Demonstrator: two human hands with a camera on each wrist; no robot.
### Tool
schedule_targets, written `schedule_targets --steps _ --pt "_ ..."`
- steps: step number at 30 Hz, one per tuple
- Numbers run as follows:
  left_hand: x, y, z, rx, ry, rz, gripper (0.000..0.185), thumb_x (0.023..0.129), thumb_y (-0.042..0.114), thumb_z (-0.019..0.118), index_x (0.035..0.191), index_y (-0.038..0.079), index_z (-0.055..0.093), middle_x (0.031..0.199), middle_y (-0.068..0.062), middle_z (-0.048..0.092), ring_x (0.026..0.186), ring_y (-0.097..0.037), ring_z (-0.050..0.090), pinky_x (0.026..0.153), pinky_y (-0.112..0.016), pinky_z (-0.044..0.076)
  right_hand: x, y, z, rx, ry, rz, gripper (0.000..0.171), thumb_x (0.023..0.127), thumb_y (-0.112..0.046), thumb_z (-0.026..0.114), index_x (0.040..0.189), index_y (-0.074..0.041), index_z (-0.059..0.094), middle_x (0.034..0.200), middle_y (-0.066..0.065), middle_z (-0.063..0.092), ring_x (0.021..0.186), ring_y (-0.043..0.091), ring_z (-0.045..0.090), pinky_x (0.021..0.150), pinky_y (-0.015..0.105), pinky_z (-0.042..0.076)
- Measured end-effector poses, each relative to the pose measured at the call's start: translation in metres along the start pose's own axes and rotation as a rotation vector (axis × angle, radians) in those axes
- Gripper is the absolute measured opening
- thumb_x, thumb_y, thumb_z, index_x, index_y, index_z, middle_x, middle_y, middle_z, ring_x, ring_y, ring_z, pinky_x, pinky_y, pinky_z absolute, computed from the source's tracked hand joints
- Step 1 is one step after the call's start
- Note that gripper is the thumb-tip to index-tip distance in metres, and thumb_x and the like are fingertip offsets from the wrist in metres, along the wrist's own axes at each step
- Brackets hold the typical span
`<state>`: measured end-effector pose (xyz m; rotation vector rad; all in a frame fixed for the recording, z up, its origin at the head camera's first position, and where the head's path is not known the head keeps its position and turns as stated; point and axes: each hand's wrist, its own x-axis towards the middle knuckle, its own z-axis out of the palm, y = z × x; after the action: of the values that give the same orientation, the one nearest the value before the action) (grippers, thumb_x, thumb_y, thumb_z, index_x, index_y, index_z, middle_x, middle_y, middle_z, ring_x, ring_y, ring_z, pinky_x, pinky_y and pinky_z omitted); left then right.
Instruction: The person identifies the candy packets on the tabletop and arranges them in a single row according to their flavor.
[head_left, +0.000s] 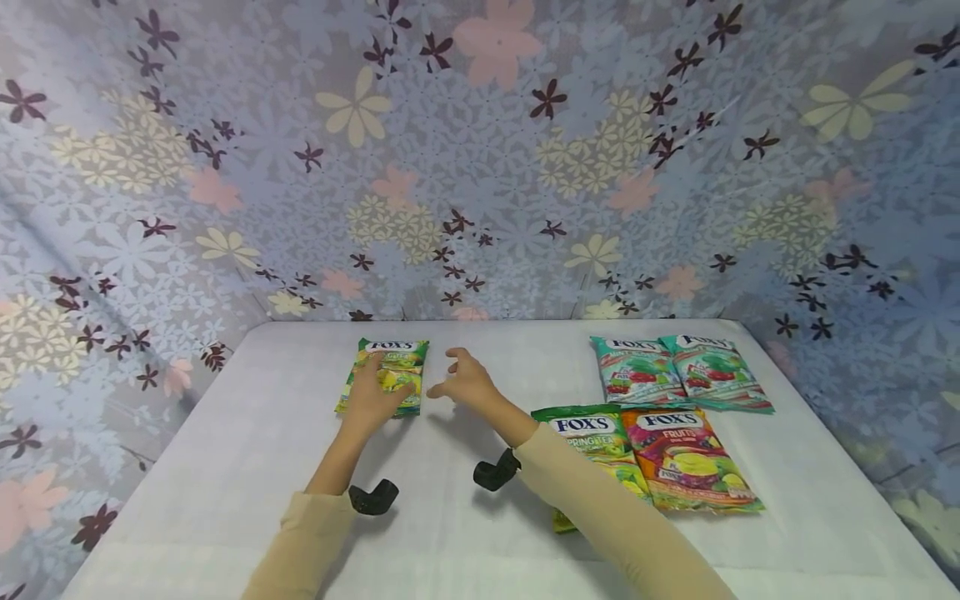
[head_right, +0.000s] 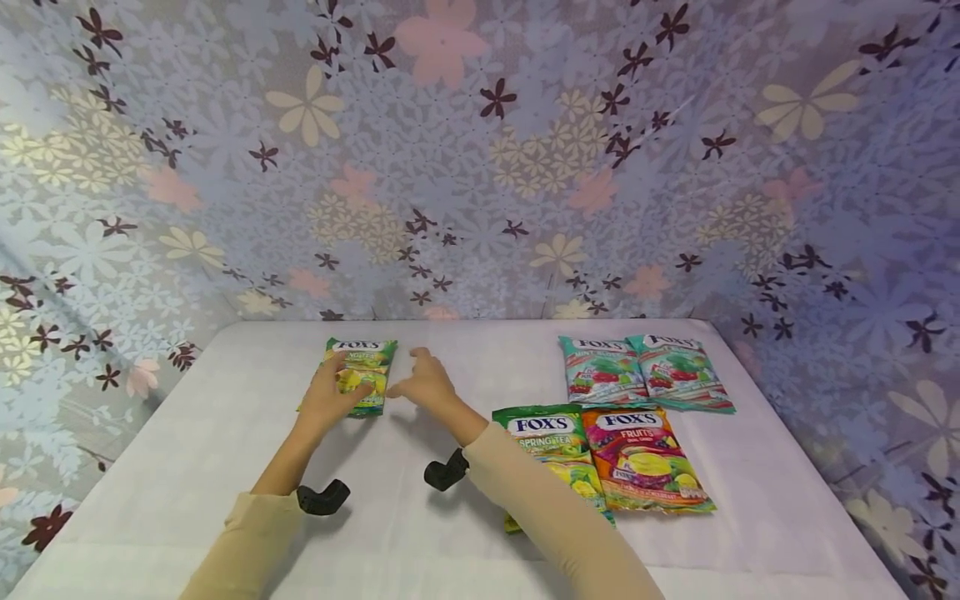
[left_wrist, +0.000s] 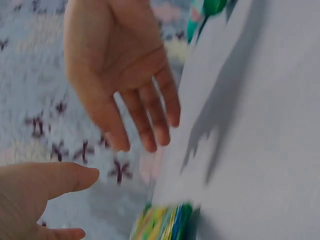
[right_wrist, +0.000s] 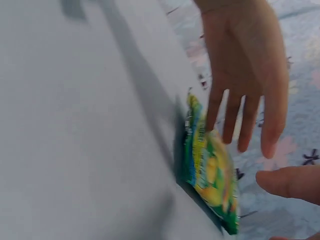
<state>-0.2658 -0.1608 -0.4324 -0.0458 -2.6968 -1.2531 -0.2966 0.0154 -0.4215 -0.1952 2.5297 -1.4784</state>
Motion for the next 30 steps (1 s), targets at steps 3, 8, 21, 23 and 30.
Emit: schedule_targets --steps 3,8,21,23,30 --pt "-0.01 0.012 0.008 -0.041 -0.048 0.006 0.078 0.087 0.022 0.072 0.147 -0.004 0.031 0.142 -0.031 0.038 0.128 -0.047 0.038 0.099 -0.061 0.036 -0.014 0.005 -0.015 0.004 -0.026 -0.007 0.08 0.079 -0.019 0.08 0.145 -0.005 0.038 0.132 0.02 0.052 0.099 0.032 0.062 0.087 0.045 0.05" --pt "-0.026 0.031 0.024 -0.189 -0.192 -0.051 0.079 0.088 0.028 0.072 0.151 0.005 0.029 0.144 -0.026 0.038 0.128 -0.043 0.041 0.098 -0.058 0.04 -0.04 0.024 -0.047 0.028 -0.07 -0.029 0.083 0.081 -0.025 0.079 0.148 -0.005 0.034 0.136 0.022 0.047 0.113 0.035 0.055 0.088 0.047 0.049" --pt "-0.058 0.054 0.062 -0.449 -0.461 -0.14 0.089 0.085 0.024 0.076 0.154 0.012 0.02 0.143 -0.023 0.037 0.126 -0.041 0.044 0.086 -0.047 0.052 -0.105 0.074 -0.122 -0.041 -0.06 -0.025 0.087 0.085 -0.032 0.076 0.149 -0.001 0.026 0.138 0.028 0.041 0.119 0.043 0.047 0.086 0.049 0.05" --pt "-0.062 0.056 0.068 -0.459 -0.482 -0.138 0.089 0.085 0.022 0.076 0.154 0.012 0.02 0.143 -0.024 0.037 0.126 -0.041 0.044 0.085 -0.047 0.052 -0.114 0.077 -0.128 -0.054 -0.063 -0.019 0.087 0.086 -0.032 0.075 0.15 -0.001 0.024 0.139 0.028 0.04 0.12 0.044 0.046 0.085 0.049 0.05" --pt "-0.074 0.069 0.087 -0.498 -0.533 -0.174 0.089 0.084 0.017 0.077 0.153 0.016 0.021 0.146 -0.022 0.035 0.125 -0.039 0.047 0.081 -0.042 0.055 -0.142 0.09 -0.151 -0.091 -0.067 0.02 0.093 0.085 -0.036 0.075 0.151 -0.001 0.02 0.139 0.031 0.038 0.119 0.047 0.044 0.079 0.048 0.052"
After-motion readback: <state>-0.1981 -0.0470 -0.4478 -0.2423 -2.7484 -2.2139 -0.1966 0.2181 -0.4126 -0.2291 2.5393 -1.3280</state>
